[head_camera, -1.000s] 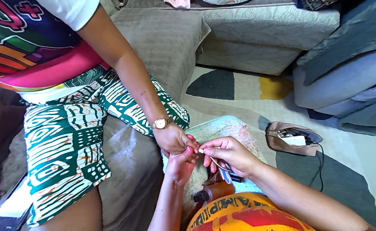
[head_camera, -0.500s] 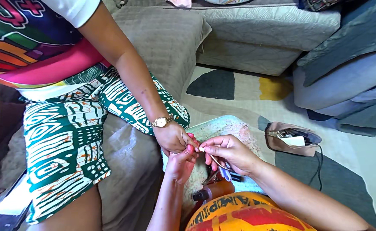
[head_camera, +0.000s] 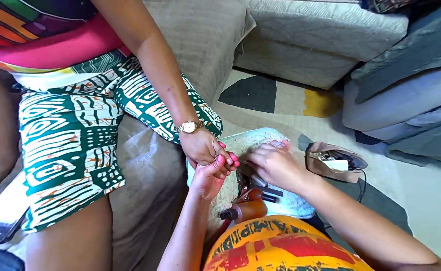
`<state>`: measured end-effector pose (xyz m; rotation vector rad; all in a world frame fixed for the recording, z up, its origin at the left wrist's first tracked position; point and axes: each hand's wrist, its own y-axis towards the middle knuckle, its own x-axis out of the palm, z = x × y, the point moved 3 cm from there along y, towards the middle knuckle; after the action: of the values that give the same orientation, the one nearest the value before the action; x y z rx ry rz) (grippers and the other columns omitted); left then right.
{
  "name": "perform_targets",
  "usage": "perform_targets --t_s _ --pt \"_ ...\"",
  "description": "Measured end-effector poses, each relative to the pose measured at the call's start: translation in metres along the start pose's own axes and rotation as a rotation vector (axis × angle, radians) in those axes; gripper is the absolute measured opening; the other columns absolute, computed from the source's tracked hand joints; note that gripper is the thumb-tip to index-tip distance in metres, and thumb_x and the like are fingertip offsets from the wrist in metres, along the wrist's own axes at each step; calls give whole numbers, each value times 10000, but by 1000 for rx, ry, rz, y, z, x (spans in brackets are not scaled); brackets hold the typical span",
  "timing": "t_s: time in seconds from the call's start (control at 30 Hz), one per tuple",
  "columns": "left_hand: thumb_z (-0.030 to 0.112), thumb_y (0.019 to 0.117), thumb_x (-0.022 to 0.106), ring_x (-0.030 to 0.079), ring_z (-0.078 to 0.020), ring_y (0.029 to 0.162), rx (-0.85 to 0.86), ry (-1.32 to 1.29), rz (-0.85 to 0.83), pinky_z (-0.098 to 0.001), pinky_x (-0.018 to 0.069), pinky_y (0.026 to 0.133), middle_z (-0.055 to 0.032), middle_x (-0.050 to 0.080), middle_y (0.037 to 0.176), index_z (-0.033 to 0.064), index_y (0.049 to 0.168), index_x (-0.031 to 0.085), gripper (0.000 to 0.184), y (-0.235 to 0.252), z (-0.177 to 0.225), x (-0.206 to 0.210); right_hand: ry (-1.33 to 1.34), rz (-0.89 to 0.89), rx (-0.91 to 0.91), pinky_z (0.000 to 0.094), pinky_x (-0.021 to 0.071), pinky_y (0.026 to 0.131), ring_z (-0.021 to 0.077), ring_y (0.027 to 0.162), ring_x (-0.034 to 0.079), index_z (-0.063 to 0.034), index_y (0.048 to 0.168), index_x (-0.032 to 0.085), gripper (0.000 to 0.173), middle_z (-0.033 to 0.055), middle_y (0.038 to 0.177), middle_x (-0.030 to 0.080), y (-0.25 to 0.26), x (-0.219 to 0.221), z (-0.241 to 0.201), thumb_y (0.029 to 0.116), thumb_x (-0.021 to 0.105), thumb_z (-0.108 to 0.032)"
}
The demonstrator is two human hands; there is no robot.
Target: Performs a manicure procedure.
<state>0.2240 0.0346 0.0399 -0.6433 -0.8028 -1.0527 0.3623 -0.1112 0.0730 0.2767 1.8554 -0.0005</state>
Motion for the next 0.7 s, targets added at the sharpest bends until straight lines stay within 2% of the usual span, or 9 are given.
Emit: perform_targets --t_s 0.07,0.2,0.33,0.4,0.47,0.57,0.7 --pt "161 865 798 729 -212 850 17 16 -14 -392 589 882 -99 731 892 108 1115 682 281 0 -1 -1 -95 58 -66 513 509 910 268 931 685 -117 1056 748 188 60 923 719 1 10 -1 920 621 -85" --pt "190 866 803 703 -179 817 33 39 -26 -383 578 871 -56 700 845 144 1148 661 319 -1 -2 -2 -168 87 -7 519 468 979 261 964 663 -126 1003 742 168 48 910 704 6 29 4 913 624 -45" --pt "239 885 785 690 -149 792 39 82 -11 -355 575 853 -28 689 818 170 1129 671 277 -3 -2 -2 -157 85 49 528 449 1018 273 1036 653 -119 1001 753 166 59 963 705 6 32 6 902 642 -45" --pt "249 895 770 696 -150 792 46 97 5 -353 578 858 -26 695 811 172 1098 686 233 -3 -3 -2 -146 134 50 536 460 1005 282 1070 647 -116 1009 758 174 66 1011 707 2 27 1 894 645 -49" --pt "235 908 748 699 -158 799 55 107 25 -372 579 869 -28 695 811 161 1088 692 203 -2 -3 -2 -135 179 30 504 498 911 282 1052 647 -112 1015 755 186 67 1014 705 -3 20 -7 922 605 -52" --pt "241 924 735 689 -147 792 65 130 46 -380 576 868 -17 687 813 157 1126 676 227 -1 -4 -1 -71 128 -41 452 577 695 304 918 687 -77 1004 751 179 103 927 699 -14 9 -30 940 588 -41" --pt "254 897 777 694 -167 879 80 128 46 -365 577 882 -52 701 944 143 1135 671 283 1 -5 1 -84 -5 -49 446 586 585 316 760 717 -30 911 719 108 141 804 679 -25 18 -52 940 629 -83"
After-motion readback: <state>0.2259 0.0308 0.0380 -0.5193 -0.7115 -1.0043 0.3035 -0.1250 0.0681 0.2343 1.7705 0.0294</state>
